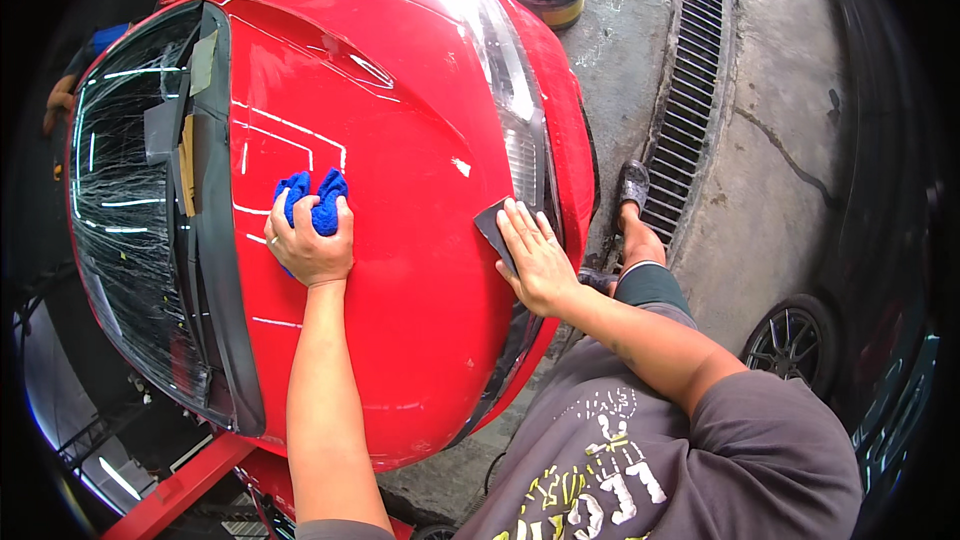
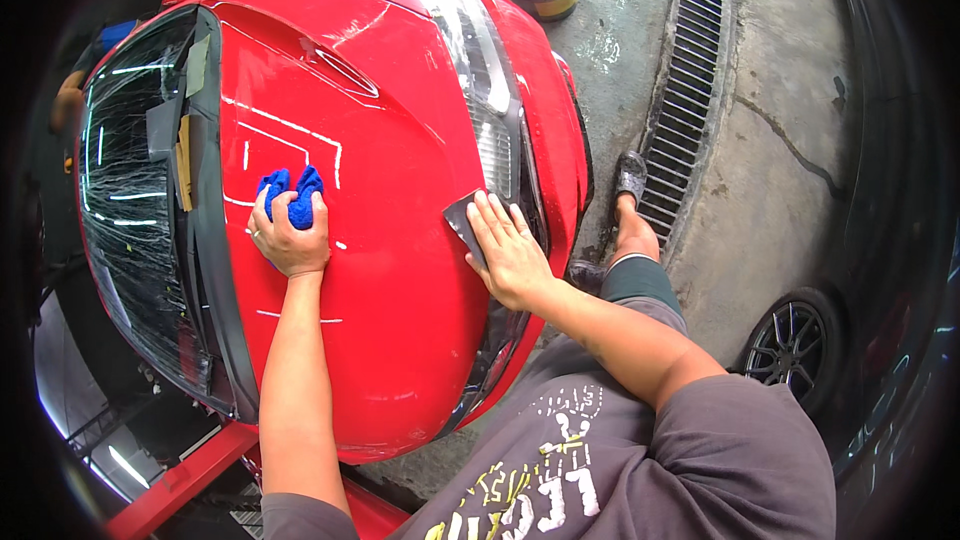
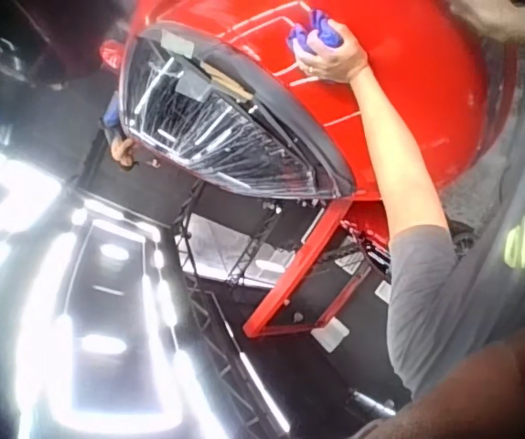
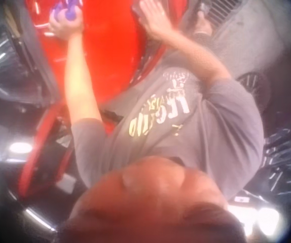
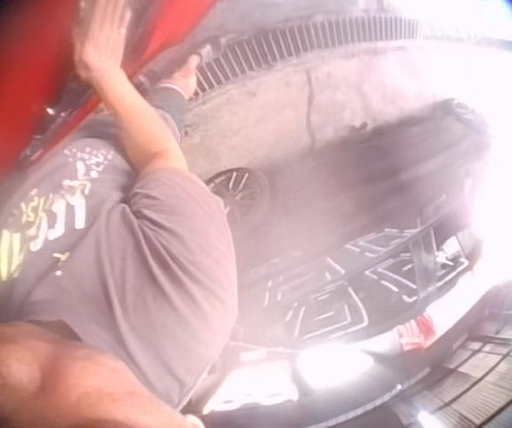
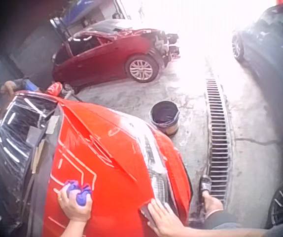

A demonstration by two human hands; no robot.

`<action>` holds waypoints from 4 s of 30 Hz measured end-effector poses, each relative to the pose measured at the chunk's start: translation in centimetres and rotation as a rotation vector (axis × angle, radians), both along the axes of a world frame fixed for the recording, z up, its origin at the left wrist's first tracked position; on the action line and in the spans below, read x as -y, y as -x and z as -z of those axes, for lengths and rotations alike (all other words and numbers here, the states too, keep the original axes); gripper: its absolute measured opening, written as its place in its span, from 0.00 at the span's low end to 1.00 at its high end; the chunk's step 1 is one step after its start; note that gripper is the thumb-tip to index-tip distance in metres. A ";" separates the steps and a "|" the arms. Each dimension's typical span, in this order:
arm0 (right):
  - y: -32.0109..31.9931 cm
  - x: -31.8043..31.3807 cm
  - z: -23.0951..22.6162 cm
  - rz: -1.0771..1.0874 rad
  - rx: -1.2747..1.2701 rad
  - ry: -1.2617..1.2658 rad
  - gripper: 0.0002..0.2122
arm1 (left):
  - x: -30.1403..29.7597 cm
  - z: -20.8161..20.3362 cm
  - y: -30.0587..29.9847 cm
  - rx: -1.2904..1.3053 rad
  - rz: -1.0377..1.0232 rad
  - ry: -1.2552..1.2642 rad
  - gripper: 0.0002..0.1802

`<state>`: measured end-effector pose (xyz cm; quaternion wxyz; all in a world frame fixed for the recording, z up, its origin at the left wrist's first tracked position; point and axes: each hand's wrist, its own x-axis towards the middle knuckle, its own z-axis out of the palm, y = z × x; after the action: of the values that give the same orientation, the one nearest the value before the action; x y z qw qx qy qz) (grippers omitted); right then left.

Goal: The person scrubs the hood of a red car using a black sponge and a blue microfiber cloth. They repeatedly wipe the surface, occasionally dipping the sponge into a bucket of water to rinse it. The person works methodically across the hood, ensuring the surface is thoroughly cleaned.

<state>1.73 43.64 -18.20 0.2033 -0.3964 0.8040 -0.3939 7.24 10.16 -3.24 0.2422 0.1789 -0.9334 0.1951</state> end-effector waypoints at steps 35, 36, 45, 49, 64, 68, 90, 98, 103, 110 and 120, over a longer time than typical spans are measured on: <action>8.5 5.2 -0.8 0.041 -0.128 0.032 0.38 | -0.1 -0.7 -0.2 -0.003 -0.019 -0.046 0.19; 10.2 6.2 -0.6 0.082 -0.182 0.078 0.37 | -0.2 -0.6 0.1 -0.003 -0.012 -0.046 0.19; 14.2 7.1 0.3 0.029 -0.066 0.169 0.38 | 0.1 -0.2 -0.2 0.023 -0.039 -0.078 0.19; 15.7 8.5 0.0 0.052 -0.086 0.151 0.39 | -0.2 -0.8 -0.2 0.022 -0.035 -0.079 0.19; 23.6 13.2 -2.4 0.065 -0.354 0.069 0.33 | 0.0 -0.5 1.6 0.001 -0.041 -0.109 0.19; 24.2 13.1 -1.5 0.008 -0.293 0.183 0.33 | 0.2 -0.9 1.9 0.025 -0.013 -0.138 0.20; 23.0 7.6 -2.9 -0.480 -0.220 -0.057 0.40 | 4.9 -1.9 7.3 -0.170 -0.374 -0.035 0.20; 31.7 27.5 -8.8 -0.224 -0.314 0.277 0.35 | 5.7 -1.5 7.9 -0.176 -0.310 0.023 0.21; 20.7 10.7 -4.0 -0.312 -0.254 0.108 0.38 | 5.3 -1.2 6.5 -0.186 -0.354 0.044 0.20; 26.5 21.6 -7.7 -0.141 -0.409 0.256 0.36 | 4.7 -1.7 8.0 -0.177 -0.397 0.025 0.19; 14.5 3.6 -1.1 -0.308 -0.224 -0.063 0.36 | 5.2 -1.3 6.4 -0.170 -0.374 0.047 0.19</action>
<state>-12.77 40.01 -17.08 0.1829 -0.5496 0.7633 -0.2861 0.86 4.97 -1.92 0.2837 0.3593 -0.8553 0.2428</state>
